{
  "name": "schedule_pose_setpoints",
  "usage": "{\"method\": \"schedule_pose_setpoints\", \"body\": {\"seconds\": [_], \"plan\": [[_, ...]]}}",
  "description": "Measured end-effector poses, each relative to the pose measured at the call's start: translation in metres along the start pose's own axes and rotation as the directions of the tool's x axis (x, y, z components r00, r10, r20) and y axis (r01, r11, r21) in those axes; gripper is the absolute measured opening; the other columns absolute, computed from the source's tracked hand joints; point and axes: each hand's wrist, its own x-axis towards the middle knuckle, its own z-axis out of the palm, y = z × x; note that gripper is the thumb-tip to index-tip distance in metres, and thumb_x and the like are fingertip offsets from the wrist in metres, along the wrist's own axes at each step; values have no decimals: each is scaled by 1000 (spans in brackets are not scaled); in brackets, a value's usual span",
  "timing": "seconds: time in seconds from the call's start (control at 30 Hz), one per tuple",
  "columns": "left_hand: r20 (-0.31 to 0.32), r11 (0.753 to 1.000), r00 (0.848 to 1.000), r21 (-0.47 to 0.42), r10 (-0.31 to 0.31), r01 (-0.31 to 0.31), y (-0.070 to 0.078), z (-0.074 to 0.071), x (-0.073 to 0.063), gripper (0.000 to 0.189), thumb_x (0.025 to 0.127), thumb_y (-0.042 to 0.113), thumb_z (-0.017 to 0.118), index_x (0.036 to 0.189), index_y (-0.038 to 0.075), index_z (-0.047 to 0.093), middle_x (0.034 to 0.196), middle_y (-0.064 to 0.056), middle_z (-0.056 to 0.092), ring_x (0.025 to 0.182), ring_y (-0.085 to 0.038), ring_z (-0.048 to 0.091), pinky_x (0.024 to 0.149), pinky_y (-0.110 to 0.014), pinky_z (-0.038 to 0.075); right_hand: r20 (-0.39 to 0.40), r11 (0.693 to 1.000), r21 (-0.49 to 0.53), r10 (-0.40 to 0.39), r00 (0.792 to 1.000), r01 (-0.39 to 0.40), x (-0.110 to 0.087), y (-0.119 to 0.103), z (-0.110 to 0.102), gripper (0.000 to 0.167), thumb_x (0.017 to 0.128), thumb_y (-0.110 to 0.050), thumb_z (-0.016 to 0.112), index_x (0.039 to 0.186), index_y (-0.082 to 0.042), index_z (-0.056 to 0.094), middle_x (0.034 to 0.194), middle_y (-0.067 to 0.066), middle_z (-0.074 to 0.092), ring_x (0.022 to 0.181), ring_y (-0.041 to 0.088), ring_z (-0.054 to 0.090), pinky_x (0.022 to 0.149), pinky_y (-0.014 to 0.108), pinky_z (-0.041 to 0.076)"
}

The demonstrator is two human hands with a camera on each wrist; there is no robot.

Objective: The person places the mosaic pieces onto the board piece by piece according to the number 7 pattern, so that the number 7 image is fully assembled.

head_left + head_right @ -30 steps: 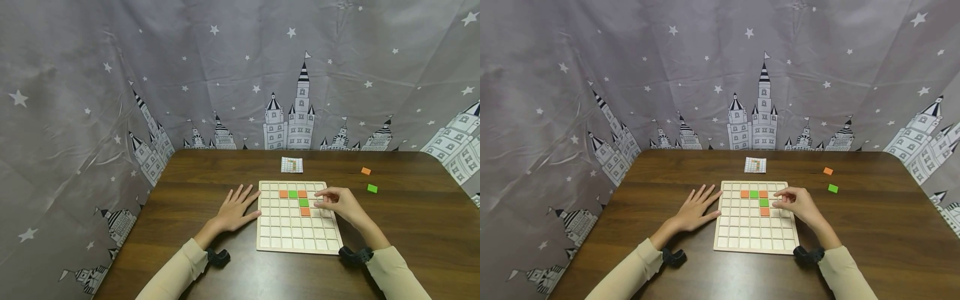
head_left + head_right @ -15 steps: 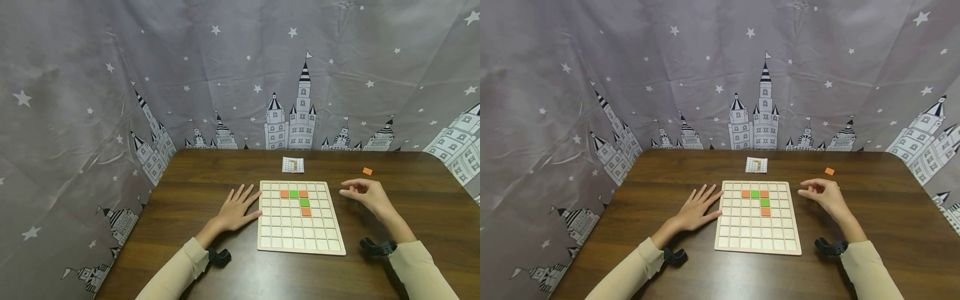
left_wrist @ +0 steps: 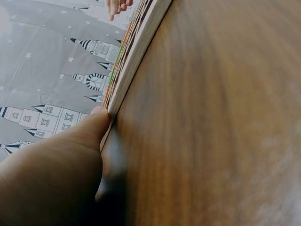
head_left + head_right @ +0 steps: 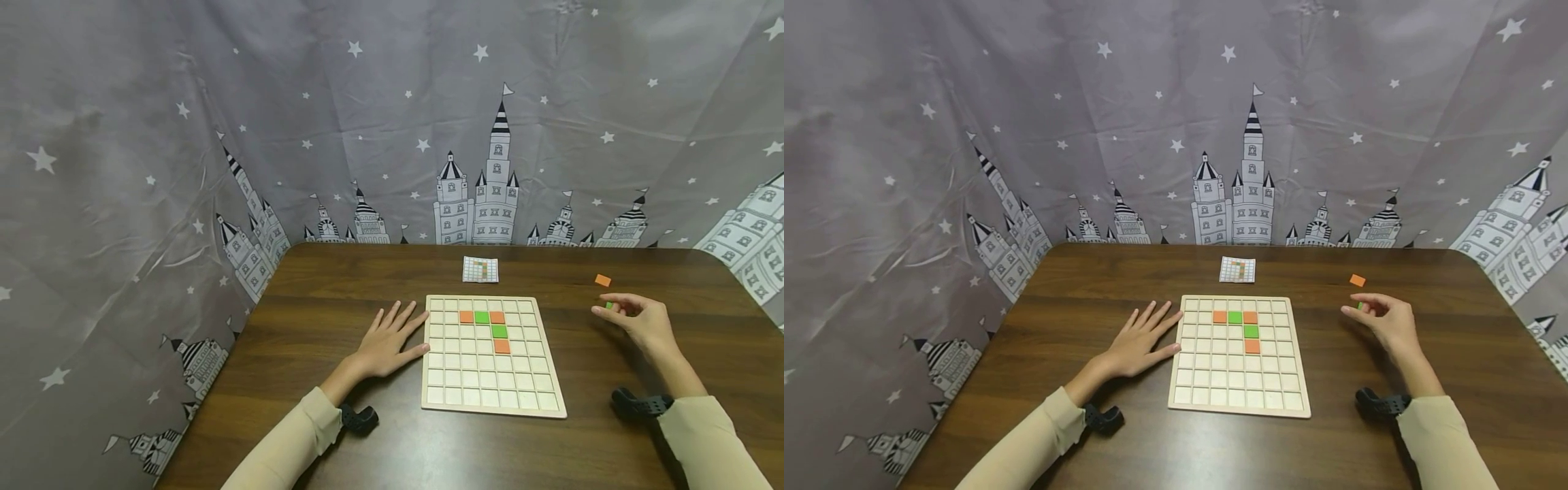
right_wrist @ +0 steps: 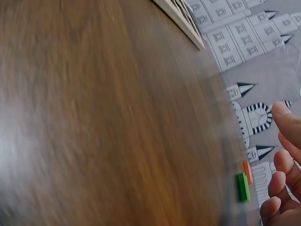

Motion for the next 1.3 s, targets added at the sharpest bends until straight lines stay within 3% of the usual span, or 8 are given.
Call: {"method": "schedule_pose_setpoints", "body": {"seconds": [0.27, 0.4, 0.7, 1.3], "plan": [[5, 1000, 1000, 3, -3, 3, 0, -1, 0, 70, 102, 58, 39, 161, 23, 22, 166, -11, 13, 151, -38, 6, 117, -61, 4, -47, 999, 14, 41, 998, -41, 2, 13, -10, 43, 85, -20, 83, 112, 11, 68, 70, -14, 56, 64, 0, 45, 46, 18, 34], [4, 1000, 1000, 2, -4, 4, 0, 1, 1, 70, 102, 57, 39, 161, 23, 22, 166, -11, 13, 151, -38, 6, 117, -61, 4, -61, 997, 6, 73, 995, -73, 3, 19, -14, 36, 83, -20, 84, 109, 4, 73, 70, -16, 56, 65, 0, 46, 48, 18, 36], [11, 1000, 1000, 4, -12, 11, 1, 0, 1, 71, 102, 58, 38, 161, 24, 20, 166, -10, 12, 151, -37, 5, 117, -60, 3, 2, 984, -126, 128, 992, -127, 7, 25, -17, 61, 87, -30, 80, 126, 13, 61, 77, -12, 55, 70, 3, 46, 55, 17, 42], [5, 1000, 1000, 10, -7, 6, -2, 3, 0, 70, 102, 59, 37, 161, 24, 22, 166, -10, 12, 151, -37, 4, 117, -61, 4, 32, 944, -318, 109, 994, -93, 13, 30, -17, 52, 89, -30, 77, 116, 13, 66, 75, -1, 53, 70, 14, 41, 58, 23, 34]]}}
